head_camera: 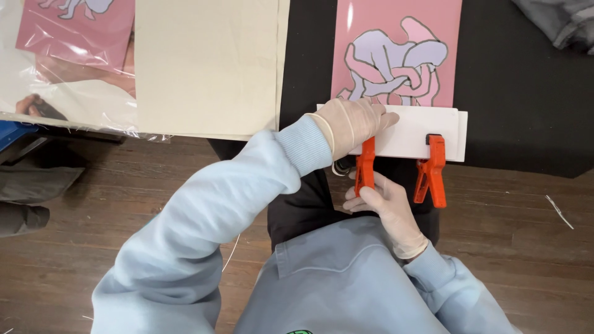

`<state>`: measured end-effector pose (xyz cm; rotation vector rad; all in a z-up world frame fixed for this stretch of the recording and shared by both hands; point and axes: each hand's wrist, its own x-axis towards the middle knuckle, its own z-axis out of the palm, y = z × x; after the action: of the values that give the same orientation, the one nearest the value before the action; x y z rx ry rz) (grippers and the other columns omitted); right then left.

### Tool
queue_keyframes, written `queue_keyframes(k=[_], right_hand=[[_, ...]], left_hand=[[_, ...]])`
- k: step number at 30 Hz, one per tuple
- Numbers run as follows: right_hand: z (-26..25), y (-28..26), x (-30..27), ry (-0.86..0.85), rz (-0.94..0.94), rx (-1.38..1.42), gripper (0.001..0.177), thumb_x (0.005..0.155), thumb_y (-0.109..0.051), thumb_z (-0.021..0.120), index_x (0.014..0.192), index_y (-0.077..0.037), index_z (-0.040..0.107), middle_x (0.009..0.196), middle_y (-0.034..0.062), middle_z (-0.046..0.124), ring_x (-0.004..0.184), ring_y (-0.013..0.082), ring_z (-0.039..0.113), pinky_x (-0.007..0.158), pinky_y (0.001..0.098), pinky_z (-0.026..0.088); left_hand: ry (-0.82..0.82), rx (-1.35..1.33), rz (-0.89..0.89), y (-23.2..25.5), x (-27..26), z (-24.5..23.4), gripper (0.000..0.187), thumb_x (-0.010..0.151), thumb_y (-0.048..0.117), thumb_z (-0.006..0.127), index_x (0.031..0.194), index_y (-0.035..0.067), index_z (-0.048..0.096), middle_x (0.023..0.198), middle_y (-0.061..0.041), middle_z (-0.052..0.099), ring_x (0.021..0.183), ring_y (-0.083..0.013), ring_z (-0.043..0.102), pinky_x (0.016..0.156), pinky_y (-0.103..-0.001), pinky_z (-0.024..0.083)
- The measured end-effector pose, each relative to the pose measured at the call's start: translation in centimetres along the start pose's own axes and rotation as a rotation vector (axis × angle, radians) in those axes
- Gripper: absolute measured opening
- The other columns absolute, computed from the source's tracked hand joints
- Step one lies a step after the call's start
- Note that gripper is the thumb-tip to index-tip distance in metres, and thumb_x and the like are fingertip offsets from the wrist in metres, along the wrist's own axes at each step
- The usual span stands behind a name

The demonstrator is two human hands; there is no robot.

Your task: Mounting an art print onto a backing board using adhesive layers and clamps.

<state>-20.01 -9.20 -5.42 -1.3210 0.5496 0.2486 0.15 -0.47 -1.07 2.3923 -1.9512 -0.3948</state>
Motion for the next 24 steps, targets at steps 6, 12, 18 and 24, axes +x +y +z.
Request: queue_keyframes(k=[6,12,18,24], right_hand=[[-0.3,0.1,-0.3,-0.051,-0.033,0.010,0.057,0.097,-0.032,0.059,0.142,0.002,0.055,0.102,0.0136,0.071,0.091,0.0208,0.071,0.086,0.0340,0.058],[-0.2,-0.8,-0.6,-0.069,-0.057,-0.046,0.058,0.098,-0.037,0.057,0.144,-0.001,0.056,0.105,0.0111,0.072,0.092,0.0184,0.068,0.088,0.0330,0.056],[-0.1,-1.0,-1.3,-0.118,-0.111,0.035,0.059,0.099,-0.040,0.048,0.147,-0.005,0.050,0.122,0.0090,0.071,0.104,0.0165,0.068,0.094,0.0323,0.056],[-5.9,10.0,-0.1,-0.125,-0.123,-0.075,0.047,0.096,-0.019,0.052,0.138,0.002,0.060,0.130,0.0118,0.071,0.118,0.0203,0.068,0.103,0.0344,0.052]], left_hand=[[0.087,-0.016,0.008,0.0,-1.0,-0.1,0.071,0.081,0.015,0.078,0.145,0.012,0.047,0.115,-0.007,0.061,0.099,-0.0264,0.068,0.069,-0.040,0.060],[0.122,0.042,0.043,0.3,-1.8,-0.4,0.046,0.080,0.006,0.072,0.125,0.008,0.061,0.120,-0.008,0.062,0.101,-0.0289,0.067,0.072,-0.038,0.061],[0.218,0.050,0.043,0.6,-2.0,-0.2,0.031,0.085,0.009,0.069,0.116,0.009,0.065,0.124,-0.006,0.062,0.102,-0.0289,0.067,0.072,-0.040,0.061],[0.280,-0.042,0.026,1.0,-2.5,-0.1,0.040,0.084,0.009,0.070,0.124,0.011,0.066,0.128,-0.004,0.062,0.105,-0.0292,0.066,0.076,-0.042,0.060]])
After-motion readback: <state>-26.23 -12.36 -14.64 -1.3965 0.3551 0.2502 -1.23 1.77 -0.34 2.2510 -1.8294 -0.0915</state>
